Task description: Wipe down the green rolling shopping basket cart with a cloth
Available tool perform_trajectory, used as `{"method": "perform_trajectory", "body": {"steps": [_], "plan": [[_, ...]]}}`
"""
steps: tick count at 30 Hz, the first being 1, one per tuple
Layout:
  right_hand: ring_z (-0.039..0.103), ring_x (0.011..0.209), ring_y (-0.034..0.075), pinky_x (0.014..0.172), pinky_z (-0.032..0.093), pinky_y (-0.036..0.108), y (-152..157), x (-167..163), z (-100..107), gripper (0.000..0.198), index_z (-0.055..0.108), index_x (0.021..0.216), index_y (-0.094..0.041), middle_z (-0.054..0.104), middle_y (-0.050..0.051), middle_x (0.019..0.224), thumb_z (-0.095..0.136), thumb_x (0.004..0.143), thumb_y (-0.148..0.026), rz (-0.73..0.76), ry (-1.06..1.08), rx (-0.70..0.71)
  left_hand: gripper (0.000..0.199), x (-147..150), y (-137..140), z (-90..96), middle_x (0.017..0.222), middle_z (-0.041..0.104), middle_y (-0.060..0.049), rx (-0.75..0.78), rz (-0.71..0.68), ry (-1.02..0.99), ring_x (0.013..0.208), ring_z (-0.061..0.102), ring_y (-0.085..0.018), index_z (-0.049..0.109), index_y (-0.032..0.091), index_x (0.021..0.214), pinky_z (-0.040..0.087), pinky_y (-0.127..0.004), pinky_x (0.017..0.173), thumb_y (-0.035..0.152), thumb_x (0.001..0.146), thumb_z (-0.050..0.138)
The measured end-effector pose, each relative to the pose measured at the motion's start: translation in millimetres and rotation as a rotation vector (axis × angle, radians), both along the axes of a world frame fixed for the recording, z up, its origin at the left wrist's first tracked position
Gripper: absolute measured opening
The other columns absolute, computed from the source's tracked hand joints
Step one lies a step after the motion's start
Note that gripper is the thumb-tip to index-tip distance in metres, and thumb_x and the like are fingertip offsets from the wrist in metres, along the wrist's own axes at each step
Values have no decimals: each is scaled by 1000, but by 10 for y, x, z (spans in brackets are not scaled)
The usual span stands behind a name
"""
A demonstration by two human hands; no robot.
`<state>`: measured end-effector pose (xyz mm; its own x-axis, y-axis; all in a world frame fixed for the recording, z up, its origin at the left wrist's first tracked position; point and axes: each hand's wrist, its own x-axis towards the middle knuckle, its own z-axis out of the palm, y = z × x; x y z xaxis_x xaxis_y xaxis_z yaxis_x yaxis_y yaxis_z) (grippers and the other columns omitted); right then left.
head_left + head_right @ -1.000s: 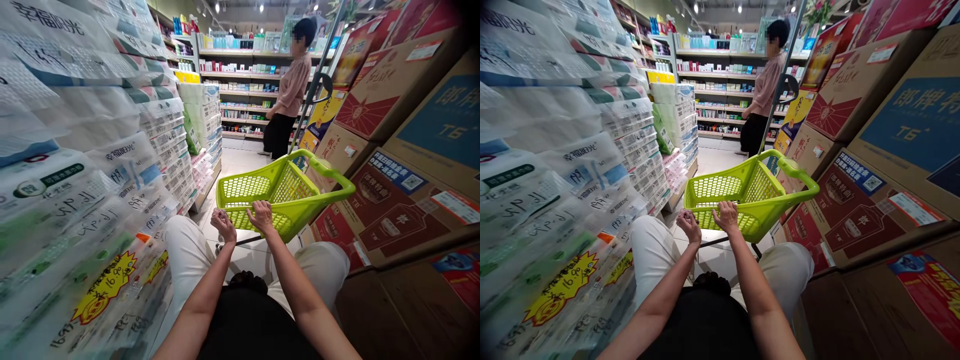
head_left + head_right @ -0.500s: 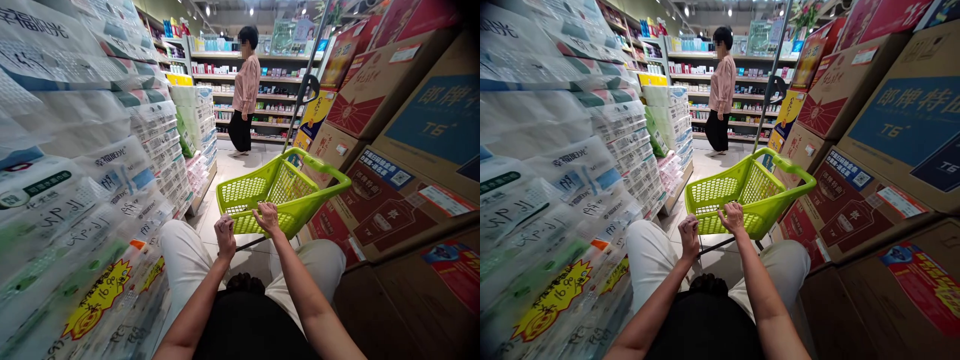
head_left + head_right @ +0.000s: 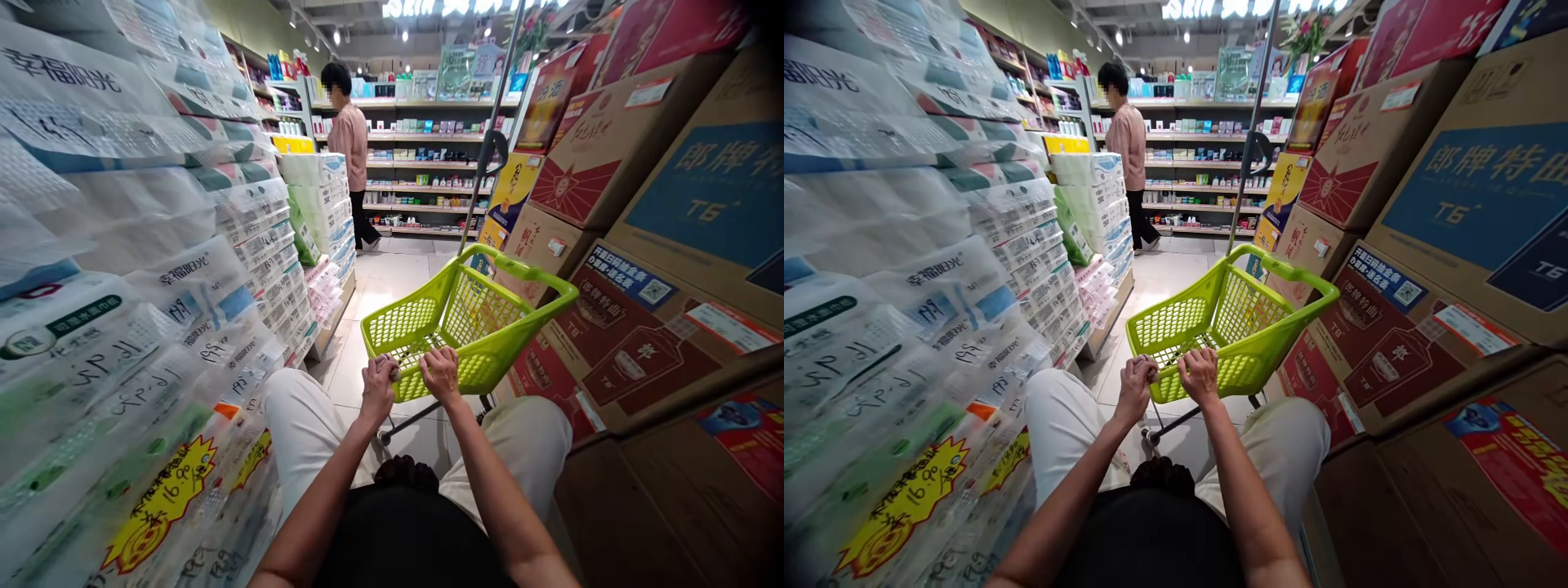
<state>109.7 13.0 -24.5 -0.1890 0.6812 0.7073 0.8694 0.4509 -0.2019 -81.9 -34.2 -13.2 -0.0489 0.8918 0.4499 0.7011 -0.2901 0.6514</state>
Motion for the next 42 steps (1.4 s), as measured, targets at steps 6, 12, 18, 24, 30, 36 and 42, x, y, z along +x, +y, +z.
{"method": "perform_trajectory", "body": {"steps": [6,12,18,24,30,36,42], "plan": [[51,89,22,104,30,39,-43,21,-32,32,60,72,-25,66,3,78,49,101,-32,-21,46,-3,39,-44,217,166,116,68,-10,-89,38,-41,119,54,-31,71,24,100,43,-49,100,1,81,47],[53,94,22,111,27,42,-162,2,-48,27,63,78,-26,68,3,85,49,101,-28,-5,42,-11,35,36,2,-26,118,67,-11,31,-9,-30,120,55,-29,72,26,101,44,-45,98,4,87,48],[56,97,22,115,26,43,-226,-83,-40,27,63,76,-26,69,3,87,50,100,-27,-26,81,-43,35,-63,287,82,112,68,-10,29,150,-69,114,54,-30,67,24,95,44,-47,99,-2,80,48],[55,99,22,113,26,44,-181,10,-118,26,62,73,-26,68,2,86,52,97,-27,-3,124,-38,34,-64,84,-43,114,66,-12,49,-19,42,115,55,-29,70,24,100,45,-44,97,3,86,48],[55,103,23,113,25,44,-194,58,-127,23,64,76,-27,69,2,87,53,95,-24,-1,86,-55,33,-211,565,142,110,65,-14,-42,120,75,112,52,-32,67,22,89,42,-48,96,-3,77,49],[56,102,23,114,26,43,-225,70,-138,26,61,74,-26,69,2,87,51,98,-27,-20,132,-43,36,-137,379,-2,113,67,-11,20,-46,98,116,52,-31,68,24,92,40,-46,97,-3,78,49],[55,103,23,114,24,43,-185,59,-141,27,62,75,-27,69,2,87,49,99,-29,-14,96,-62,26,-294,838,66,104,62,-10,39,219,-251,112,51,-29,63,23,88,43,-47,104,1,79,52]]}}
